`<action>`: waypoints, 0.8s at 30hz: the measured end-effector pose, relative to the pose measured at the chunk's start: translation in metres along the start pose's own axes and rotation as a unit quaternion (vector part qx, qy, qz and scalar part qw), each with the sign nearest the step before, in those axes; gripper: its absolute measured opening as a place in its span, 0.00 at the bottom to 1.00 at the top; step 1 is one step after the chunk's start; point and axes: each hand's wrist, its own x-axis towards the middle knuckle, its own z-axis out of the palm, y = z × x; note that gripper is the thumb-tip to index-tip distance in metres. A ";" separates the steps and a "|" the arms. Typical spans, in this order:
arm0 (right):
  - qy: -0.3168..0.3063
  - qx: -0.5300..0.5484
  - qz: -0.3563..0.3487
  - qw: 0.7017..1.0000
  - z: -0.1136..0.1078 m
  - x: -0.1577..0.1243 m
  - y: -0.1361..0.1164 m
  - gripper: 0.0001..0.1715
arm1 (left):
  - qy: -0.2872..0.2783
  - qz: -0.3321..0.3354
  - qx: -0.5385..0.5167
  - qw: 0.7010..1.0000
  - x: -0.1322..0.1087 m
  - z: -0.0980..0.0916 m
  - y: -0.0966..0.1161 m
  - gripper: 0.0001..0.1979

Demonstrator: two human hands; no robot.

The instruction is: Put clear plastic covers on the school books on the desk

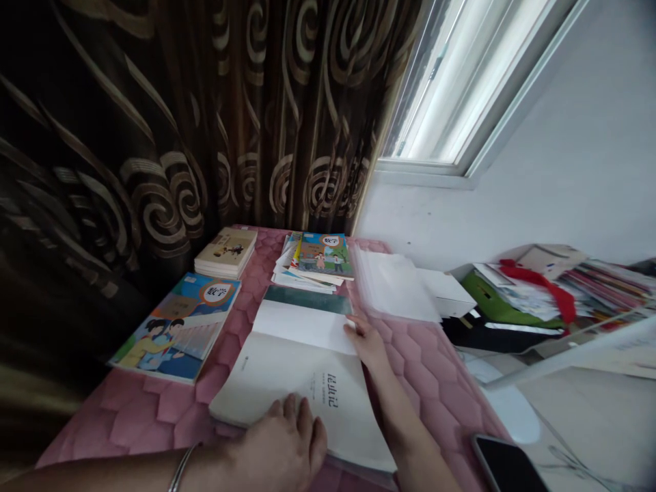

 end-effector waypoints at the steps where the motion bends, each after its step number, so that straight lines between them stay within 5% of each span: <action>1: -0.011 -0.012 0.005 1.000 -0.001 -0.001 0.000 0.22 | 0.002 0.003 -0.004 1.000 -0.003 -0.001 0.003 0.17; 6: -0.019 -0.042 0.002 0.999 -0.001 -0.005 -0.003 0.18 | -0.022 0.001 -0.137 0.990 -0.005 0.001 -0.003 0.16; 8: -0.015 -0.055 -0.013 0.998 0.000 -0.007 -0.005 0.18 | -0.038 -0.056 -0.191 0.979 0.006 0.000 -0.025 0.27; 12: -0.018 -0.089 -0.021 0.996 0.000 -0.011 -0.008 0.18 | -0.101 -0.215 -0.230 0.944 0.041 0.009 -0.087 0.27; 15: -0.027 -0.117 -0.021 0.993 0.000 -0.013 -0.012 0.18 | -0.121 -0.264 -0.249 0.924 0.059 0.031 -0.117 0.29; 20: -0.064 -0.190 -0.004 0.980 0.001 -0.017 -0.023 0.22 | -0.150 -0.298 -0.254 0.908 0.064 0.067 -0.124 0.32; 24: -0.068 -0.240 -0.010 0.968 0.004 -0.021 -0.031 0.23 | -0.162 -0.309 -0.260 0.900 0.064 0.070 -0.123 0.32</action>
